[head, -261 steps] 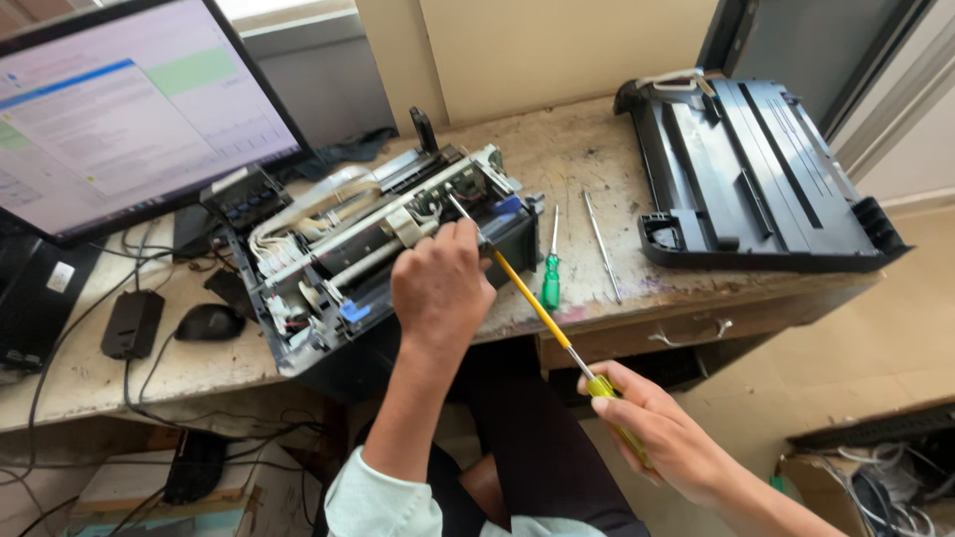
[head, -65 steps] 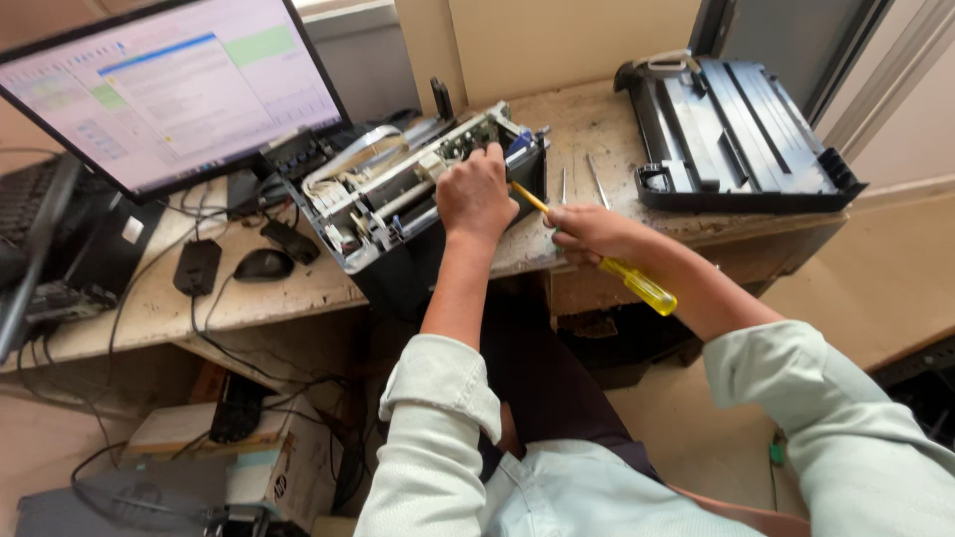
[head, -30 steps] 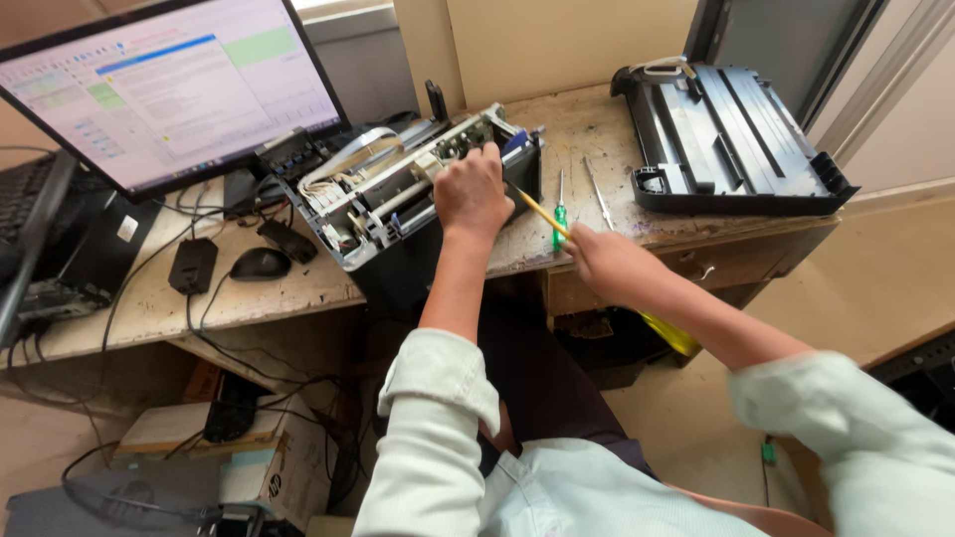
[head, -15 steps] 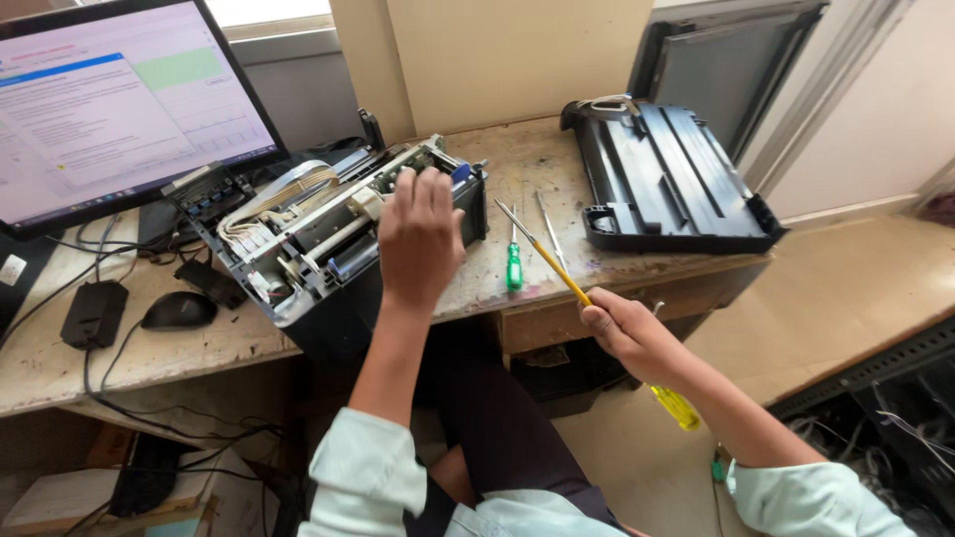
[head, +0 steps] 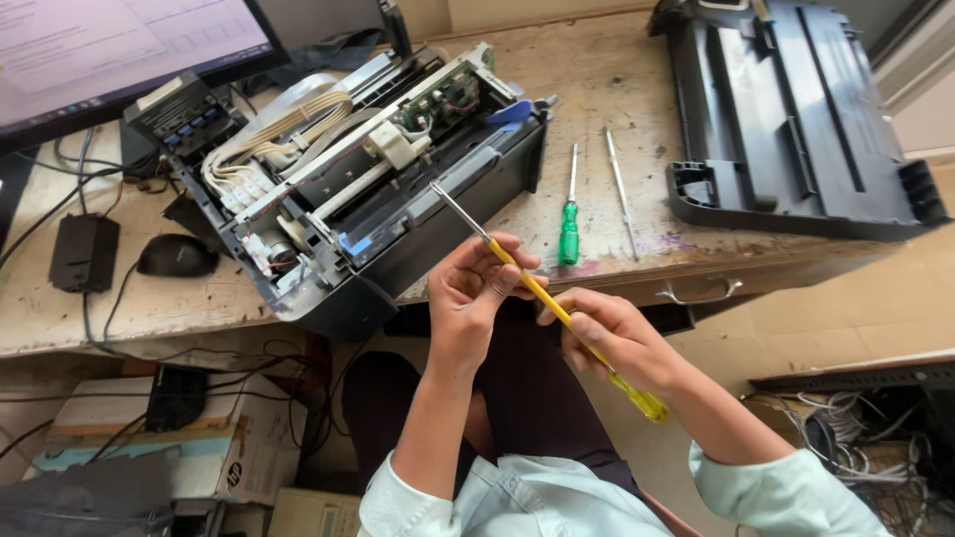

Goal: The person removes a small white plastic component from the printer's internal mechanism. They then use a red-handled screwdriver to loosen screws on the printer's side and a yellow-handled screwdriver to adjust internal components.

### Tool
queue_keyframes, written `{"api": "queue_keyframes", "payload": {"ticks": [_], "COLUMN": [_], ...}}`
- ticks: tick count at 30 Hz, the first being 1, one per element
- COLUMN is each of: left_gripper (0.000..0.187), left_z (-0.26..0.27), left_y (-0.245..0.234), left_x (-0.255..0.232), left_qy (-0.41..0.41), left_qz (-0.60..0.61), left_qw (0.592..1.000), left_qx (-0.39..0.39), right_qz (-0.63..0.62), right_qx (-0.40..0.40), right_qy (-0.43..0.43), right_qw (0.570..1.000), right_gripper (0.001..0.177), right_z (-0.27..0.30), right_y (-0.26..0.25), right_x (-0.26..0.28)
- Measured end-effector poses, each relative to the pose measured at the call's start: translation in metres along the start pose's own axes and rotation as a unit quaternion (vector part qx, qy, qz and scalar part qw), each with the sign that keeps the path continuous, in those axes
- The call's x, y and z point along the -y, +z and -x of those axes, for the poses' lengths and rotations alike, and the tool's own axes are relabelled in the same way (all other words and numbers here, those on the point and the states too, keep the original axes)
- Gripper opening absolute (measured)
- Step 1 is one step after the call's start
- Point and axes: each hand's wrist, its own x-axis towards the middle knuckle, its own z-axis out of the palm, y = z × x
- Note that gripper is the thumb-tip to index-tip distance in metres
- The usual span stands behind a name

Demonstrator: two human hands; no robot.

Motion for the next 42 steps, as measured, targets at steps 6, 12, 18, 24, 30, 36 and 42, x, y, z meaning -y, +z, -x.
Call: {"api": "queue_keyframes", "payload": {"ticks": [6, 12, 18, 24, 30, 36, 42], "left_gripper": [0.017, 0.018, 0.018, 0.013, 0.014, 0.016, 0.013], "left_z": [-0.001, 0.000, 0.000, 0.006, 0.007, 0.011, 0.015], "left_y": [-0.008, -0.008, -0.011, -0.014, -0.012, 0.012, 0.036], "left_x": [-0.012, -0.014, -0.006, 0.000, 0.003, -0.025, -0.088], "left_qy": [0.037, 0.067, 0.108, 0.117, 0.130, 0.071, 0.212], "left_qz": [0.003, 0.035, 0.076, 0.111, 0.113, -0.051, -0.462], "left_qw": [0.999, 0.997, 0.991, 0.987, 0.985, 0.996, 0.858], "left_qx": [-0.006, -0.019, 0.002, 0.012, 0.023, 0.009, 0.073], "right_qz": [-0.077, 0.057, 0.189, 0.182, 0.133, 0.282, 0.101], "right_qx": [0.082, -0.041, -0.150, -0.143, -0.138, -0.145, -0.228], "right_qy": [-0.040, 0.028, -0.162, -0.189, -0.186, -0.259, -0.375], "right_qw": [0.993, 0.997, 0.957, 0.954, 0.964, 0.912, 0.893], "right_gripper": [0.056, 0.052, 0.034, 0.038, 0.039, 0.037, 0.032], "right_z": [0.007, 0.040, 0.061, 0.050, 0.042, 0.014, -0.034], "right_y": [-0.036, -0.069, -0.063, -0.062, -0.065, -0.059, -0.055], "right_x": [-0.006, -0.051, -0.082, -0.072, -0.071, -0.065, -0.043]}}
